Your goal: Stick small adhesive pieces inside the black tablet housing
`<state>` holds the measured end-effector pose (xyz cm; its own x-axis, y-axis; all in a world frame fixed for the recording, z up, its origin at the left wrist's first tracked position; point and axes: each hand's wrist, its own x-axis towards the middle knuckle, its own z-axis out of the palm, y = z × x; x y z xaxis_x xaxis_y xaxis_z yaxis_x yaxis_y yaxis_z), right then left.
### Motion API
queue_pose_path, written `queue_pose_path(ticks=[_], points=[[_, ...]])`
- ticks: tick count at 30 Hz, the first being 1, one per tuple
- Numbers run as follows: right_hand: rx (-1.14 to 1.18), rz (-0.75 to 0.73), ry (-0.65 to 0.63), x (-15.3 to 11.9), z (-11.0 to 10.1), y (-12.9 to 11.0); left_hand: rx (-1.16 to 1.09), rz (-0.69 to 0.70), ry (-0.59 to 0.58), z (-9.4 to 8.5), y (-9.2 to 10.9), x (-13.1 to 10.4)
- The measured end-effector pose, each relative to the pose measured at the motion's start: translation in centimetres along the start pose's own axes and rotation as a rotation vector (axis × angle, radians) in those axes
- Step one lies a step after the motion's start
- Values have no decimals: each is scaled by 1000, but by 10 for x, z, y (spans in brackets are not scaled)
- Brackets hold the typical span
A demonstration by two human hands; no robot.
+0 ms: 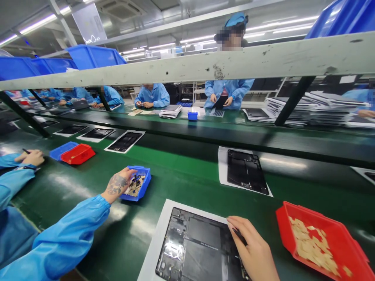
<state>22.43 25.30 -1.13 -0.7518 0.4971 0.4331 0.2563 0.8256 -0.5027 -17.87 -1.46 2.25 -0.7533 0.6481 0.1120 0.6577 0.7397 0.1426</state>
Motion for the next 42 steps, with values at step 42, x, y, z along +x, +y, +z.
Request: queue_pose_path(ticks=[42], points=[[605, 550, -4, -13, -79, -21, -1463, 418, -835, 15, 321, -69]])
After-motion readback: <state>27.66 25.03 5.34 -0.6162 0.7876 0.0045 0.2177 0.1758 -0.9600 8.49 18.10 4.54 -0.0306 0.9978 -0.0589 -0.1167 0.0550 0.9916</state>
